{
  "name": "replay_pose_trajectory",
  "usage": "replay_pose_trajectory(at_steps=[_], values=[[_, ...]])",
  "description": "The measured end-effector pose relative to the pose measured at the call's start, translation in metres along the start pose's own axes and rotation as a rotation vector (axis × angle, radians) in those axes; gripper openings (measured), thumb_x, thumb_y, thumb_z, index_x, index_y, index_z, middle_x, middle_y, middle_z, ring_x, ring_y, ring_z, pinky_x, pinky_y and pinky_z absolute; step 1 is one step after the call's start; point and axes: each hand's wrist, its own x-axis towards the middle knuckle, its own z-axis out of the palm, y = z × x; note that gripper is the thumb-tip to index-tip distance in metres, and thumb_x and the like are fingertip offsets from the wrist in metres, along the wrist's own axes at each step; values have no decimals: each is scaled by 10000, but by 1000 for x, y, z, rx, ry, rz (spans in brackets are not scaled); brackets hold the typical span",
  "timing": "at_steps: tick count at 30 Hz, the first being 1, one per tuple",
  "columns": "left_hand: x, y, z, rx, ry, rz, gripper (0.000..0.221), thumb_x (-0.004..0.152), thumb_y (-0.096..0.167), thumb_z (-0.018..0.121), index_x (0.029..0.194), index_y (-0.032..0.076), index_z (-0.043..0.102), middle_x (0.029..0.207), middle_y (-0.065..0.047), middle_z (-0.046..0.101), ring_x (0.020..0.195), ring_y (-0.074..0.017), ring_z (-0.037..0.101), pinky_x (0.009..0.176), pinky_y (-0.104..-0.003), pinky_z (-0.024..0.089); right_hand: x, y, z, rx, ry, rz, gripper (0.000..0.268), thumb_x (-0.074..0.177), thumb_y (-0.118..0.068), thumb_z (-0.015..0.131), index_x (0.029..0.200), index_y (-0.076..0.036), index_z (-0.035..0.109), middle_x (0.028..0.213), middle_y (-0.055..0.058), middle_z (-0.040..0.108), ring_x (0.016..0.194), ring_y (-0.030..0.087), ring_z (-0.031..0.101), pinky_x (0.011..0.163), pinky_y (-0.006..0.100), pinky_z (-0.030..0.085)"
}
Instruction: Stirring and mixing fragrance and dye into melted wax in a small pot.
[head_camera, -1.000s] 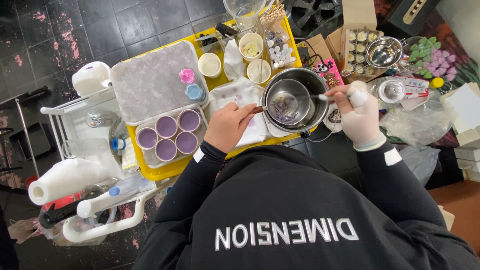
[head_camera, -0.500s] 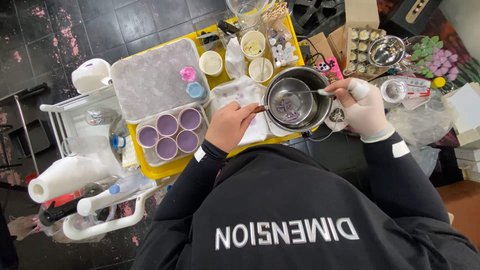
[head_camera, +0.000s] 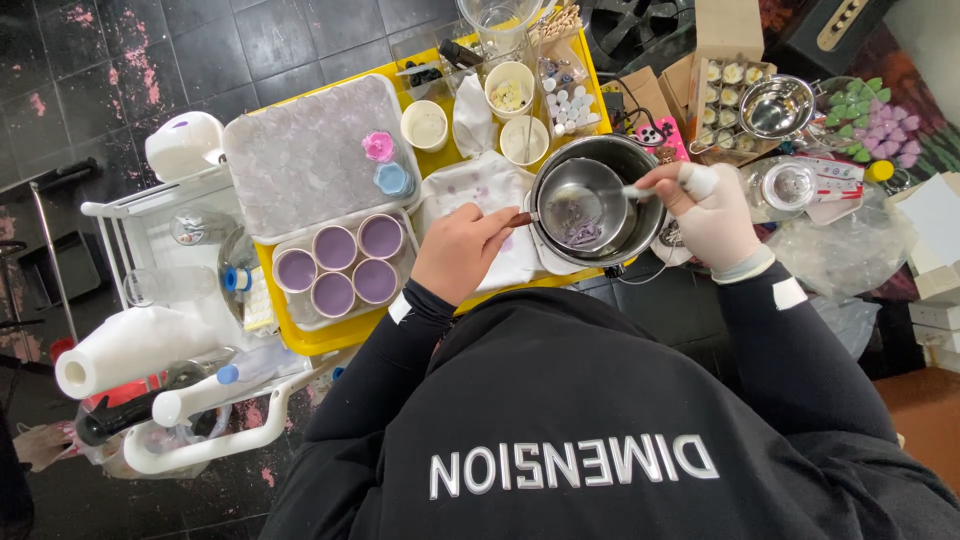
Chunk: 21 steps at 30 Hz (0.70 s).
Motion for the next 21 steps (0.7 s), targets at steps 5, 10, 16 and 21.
replay_pose_trajectory(at_steps=[5,10,16,21], values=[[-1,2,0,2,6,-8,307,929,158,729,1236,150,733,775,-92,525,674,-282,570,627,-407,462,-1,20,-1,197,17,69,227,1118,-184,588,1088,6,708,993,44,735,927,100,645,888,257,516],[-1,1,1,-9,23,-4,305,932,153,727,1237,152,729,782,-89,522,685,-283,567,637,-411,461,5,19,6,220,47,96,233,1114,-198,578,1118,3,696,998,31,715,935,83,641,876,253,514],[-3,1,4,4,11,-19,317,927,157,734,1244,151,724,786,-93,517,691,-288,564,641,-416,458,8,23,2,498,3,138,237,1104,-227,579,1104,-13,682,1031,22,727,956,83,653,879,262,534],[-3,1,4,13,10,-22,334,915,152,739,1249,149,720,801,-98,515,701,-289,564,647,-416,460,9,24,2,207,-34,66,275,1102,-252,577,1102,-1,690,1022,41,728,962,99,651,914,261,512]])
